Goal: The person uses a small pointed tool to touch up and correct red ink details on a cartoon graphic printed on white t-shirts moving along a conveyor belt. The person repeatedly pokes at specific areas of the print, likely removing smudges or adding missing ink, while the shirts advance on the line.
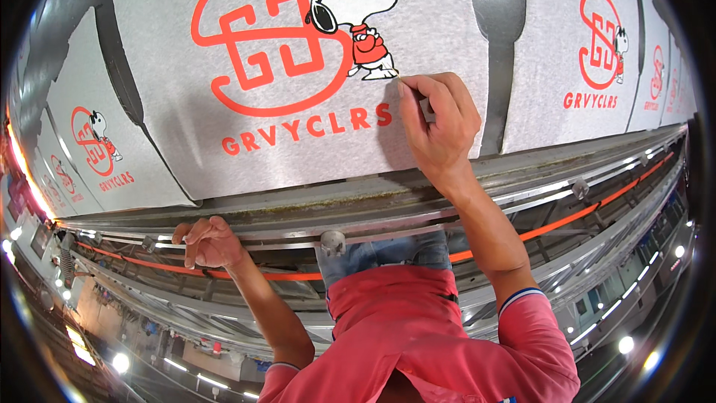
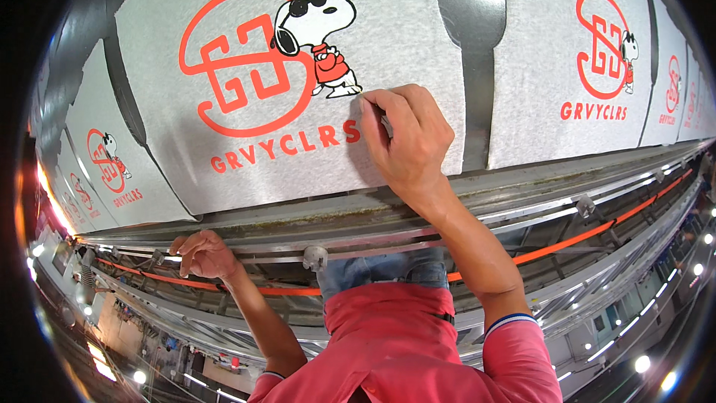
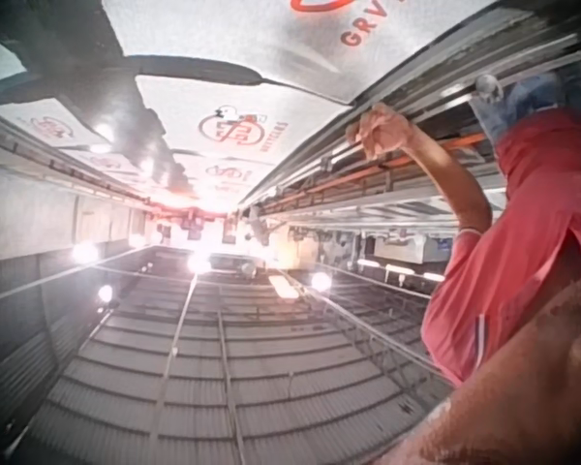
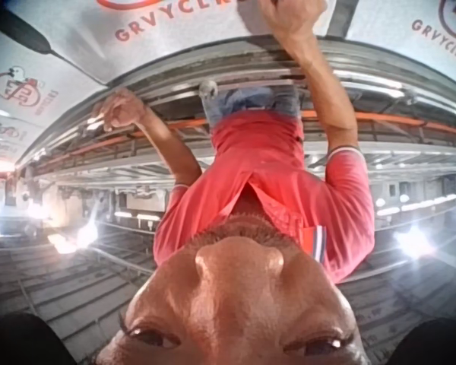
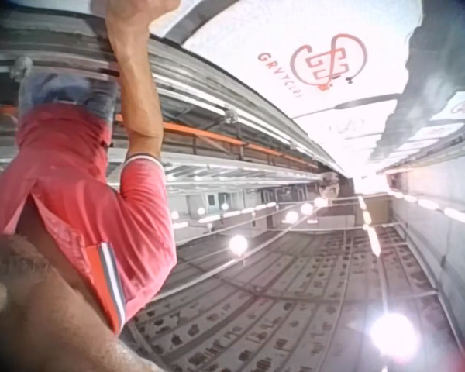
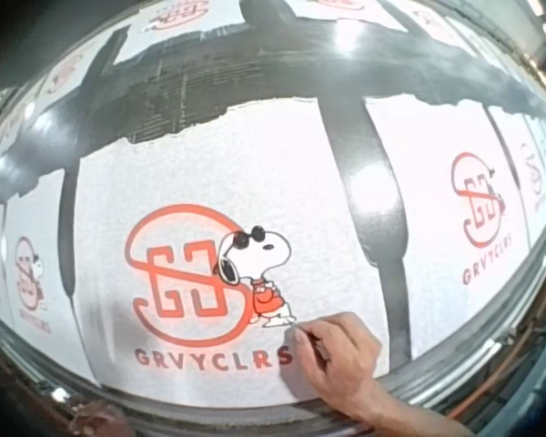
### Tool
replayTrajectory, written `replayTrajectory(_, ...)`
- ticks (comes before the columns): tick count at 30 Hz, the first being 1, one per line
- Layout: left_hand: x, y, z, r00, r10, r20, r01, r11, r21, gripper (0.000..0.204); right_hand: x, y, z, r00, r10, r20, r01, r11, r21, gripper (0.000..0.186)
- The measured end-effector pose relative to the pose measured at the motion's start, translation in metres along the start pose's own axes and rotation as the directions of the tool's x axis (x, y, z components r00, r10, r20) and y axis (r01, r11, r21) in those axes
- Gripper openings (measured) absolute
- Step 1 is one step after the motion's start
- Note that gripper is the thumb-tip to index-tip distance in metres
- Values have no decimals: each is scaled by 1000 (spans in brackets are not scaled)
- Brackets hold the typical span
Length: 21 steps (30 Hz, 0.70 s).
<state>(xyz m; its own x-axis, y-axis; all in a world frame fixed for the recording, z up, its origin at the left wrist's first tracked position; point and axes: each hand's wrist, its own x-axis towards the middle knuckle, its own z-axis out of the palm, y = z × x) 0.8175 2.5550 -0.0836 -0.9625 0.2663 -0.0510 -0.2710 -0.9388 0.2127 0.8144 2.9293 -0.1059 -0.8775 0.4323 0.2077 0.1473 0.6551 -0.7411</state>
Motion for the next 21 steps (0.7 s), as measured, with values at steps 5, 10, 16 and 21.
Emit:
replayTrajectory(5, 1, -1, 1, 1000, -1, -2, 1, 1000, 2, 23, 1, 0, 1, 1000, -17, -7, 17, 1000, -23, 12)
replayTrajectory(10, -1, 0, -1, 1000, -2, -20, 1, 998, -66, 23, 1, -1, 1, 1000, -7, -2, 7, 999, -42, 13)
replayTrajectory(16, 0, 1, -1, 1000, -5, -2, 5, 998, -56, 25, 1, 0, 2, 1000, -15, -4, 15, 998, -54, 14)
replayTrajectory(21, 2, -1, 0, 1000, -21, 6, 21, 996, -86, 24, 1, -2, 3, 1000, -10, 0, 10, 999, -51, 14)
